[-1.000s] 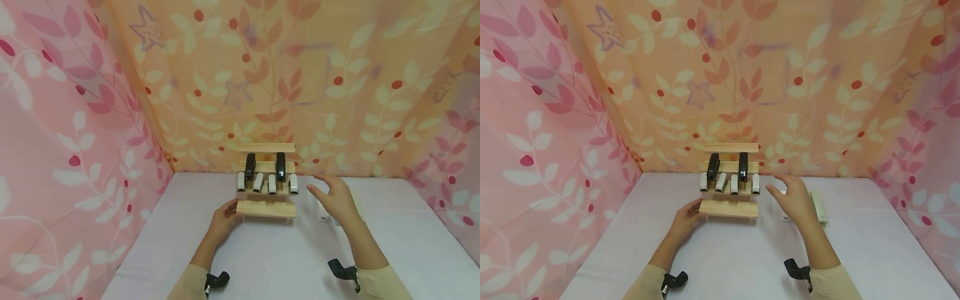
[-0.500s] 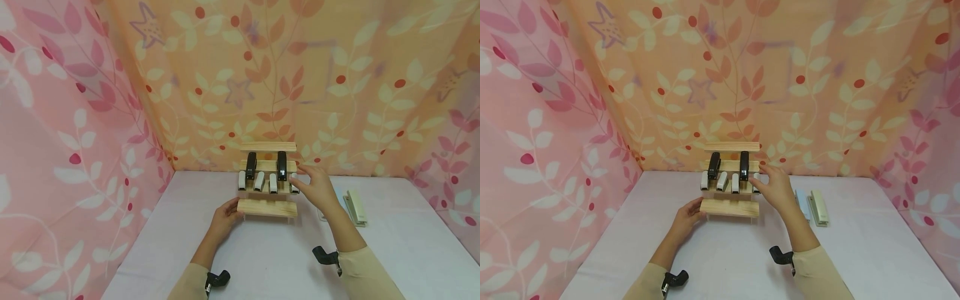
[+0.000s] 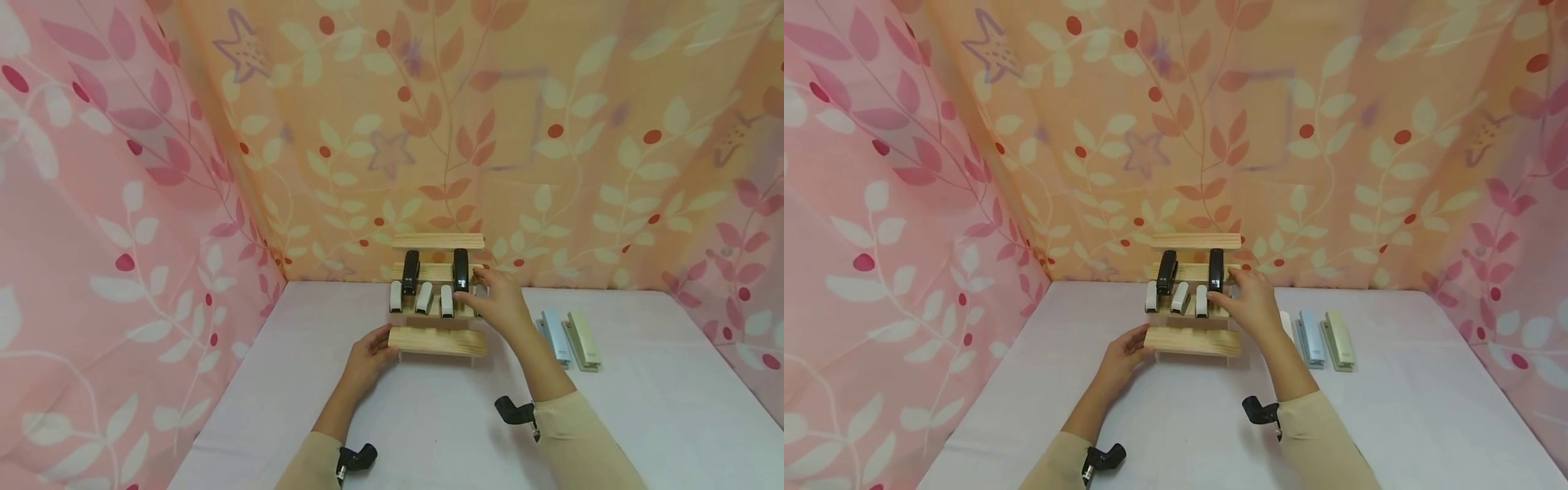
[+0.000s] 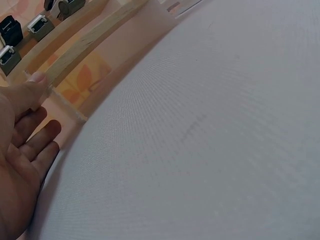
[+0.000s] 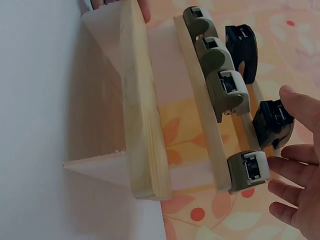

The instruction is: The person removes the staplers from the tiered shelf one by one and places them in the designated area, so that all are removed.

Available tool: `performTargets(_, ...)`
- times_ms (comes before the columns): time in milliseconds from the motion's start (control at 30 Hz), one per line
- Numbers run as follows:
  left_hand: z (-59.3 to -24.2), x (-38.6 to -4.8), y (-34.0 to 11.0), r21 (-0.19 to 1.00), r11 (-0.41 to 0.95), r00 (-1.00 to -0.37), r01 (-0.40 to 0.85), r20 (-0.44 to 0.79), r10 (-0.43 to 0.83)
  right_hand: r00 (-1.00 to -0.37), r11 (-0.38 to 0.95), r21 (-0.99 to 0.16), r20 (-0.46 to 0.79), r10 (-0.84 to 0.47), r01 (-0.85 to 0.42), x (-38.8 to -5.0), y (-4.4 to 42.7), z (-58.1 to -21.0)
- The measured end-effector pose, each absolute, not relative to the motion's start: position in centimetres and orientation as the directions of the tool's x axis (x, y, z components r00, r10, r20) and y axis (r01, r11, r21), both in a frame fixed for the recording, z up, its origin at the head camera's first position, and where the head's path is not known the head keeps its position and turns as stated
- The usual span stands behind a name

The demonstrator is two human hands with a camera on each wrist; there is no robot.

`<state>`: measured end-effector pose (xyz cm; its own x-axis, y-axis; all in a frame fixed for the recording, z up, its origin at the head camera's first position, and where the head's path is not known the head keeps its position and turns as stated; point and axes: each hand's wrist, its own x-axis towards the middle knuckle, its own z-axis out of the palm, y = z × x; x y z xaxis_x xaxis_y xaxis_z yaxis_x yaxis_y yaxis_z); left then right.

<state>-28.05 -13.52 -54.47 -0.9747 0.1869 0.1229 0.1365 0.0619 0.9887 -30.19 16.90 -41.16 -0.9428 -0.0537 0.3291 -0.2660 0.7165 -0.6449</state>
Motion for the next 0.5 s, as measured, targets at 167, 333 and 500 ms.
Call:
performTargets(167, -54.5, -28.1, -13.6, 0.989, 0.061, -0.976, 0.135, 0.123, 0.177, -0.927, 0.746, -0.603, 0.373, -0.050, -0.283, -30.7, 16.2, -41.4)
performTargets(333, -54.5, -28.1, -13.6, 0.989, 0.044, -0.973, 0.138, 0.127, 0.190, -0.914, 0.761, -0.580, 0.402, -0.043, -0.291, -30.9, 15.7, -41.5)
performTargets(500, -54.4, -28.0, -13.5, 0.990, 0.042, -0.973, 0.136, 0.125, 0.193, -0.916, 0.764, -0.582, 0.401, -0.027, -0.278, -31.1, 15.5, -41.6)
